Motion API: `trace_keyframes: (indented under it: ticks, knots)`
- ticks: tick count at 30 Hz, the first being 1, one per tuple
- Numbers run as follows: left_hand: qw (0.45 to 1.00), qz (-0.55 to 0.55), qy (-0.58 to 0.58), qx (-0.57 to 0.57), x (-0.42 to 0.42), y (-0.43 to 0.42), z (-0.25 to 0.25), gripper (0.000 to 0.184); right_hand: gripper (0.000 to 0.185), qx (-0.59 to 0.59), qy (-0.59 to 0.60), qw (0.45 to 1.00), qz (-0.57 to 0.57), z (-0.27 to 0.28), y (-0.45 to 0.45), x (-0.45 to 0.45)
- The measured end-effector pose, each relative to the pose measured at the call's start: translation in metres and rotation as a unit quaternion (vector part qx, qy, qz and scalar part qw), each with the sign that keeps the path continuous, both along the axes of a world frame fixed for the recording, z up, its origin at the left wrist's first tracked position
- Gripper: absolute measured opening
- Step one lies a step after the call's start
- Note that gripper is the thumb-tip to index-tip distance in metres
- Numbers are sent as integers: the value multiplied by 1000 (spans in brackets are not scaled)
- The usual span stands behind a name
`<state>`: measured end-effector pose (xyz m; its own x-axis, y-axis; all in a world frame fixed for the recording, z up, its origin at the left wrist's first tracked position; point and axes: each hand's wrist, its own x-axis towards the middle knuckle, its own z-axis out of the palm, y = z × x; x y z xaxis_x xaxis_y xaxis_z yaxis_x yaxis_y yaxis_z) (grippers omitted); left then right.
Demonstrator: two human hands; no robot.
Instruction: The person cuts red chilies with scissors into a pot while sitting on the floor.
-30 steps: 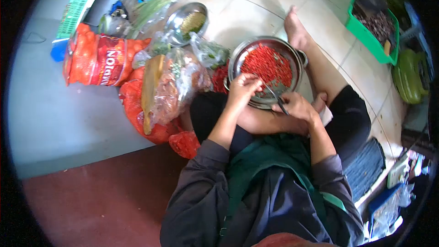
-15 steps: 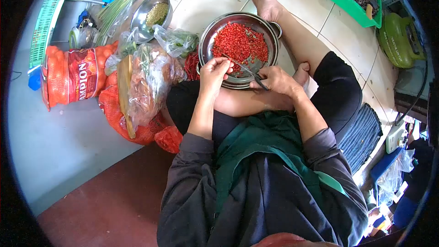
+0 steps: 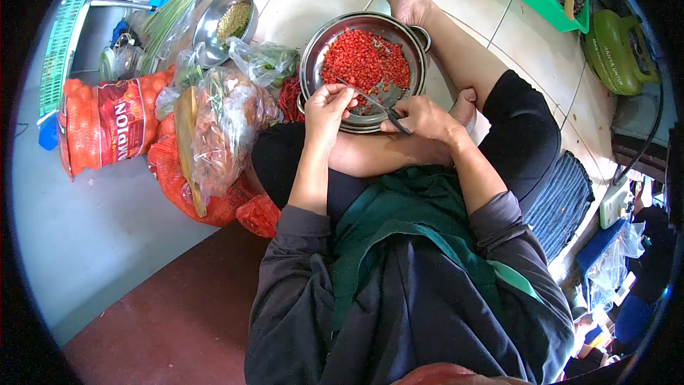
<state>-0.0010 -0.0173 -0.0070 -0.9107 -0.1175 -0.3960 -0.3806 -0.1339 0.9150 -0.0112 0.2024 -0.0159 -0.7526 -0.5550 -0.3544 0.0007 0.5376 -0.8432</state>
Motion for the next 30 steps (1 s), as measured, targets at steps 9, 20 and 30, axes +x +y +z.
trace_keyframes:
  ticks: [9,20,30]
  knots:
    - [1000,19,20,-2,-1,-1,2,27,47,1,-22,1000,-2,1,-1,2]
    - [996,-24,19,-80,1,-1,5,32,46,-7,-6,1000,-6,-2,1,-1]
    - [1000,20,-24,-4,4,-8,0,14,41,13,-26,1000,-2,0,0,2]
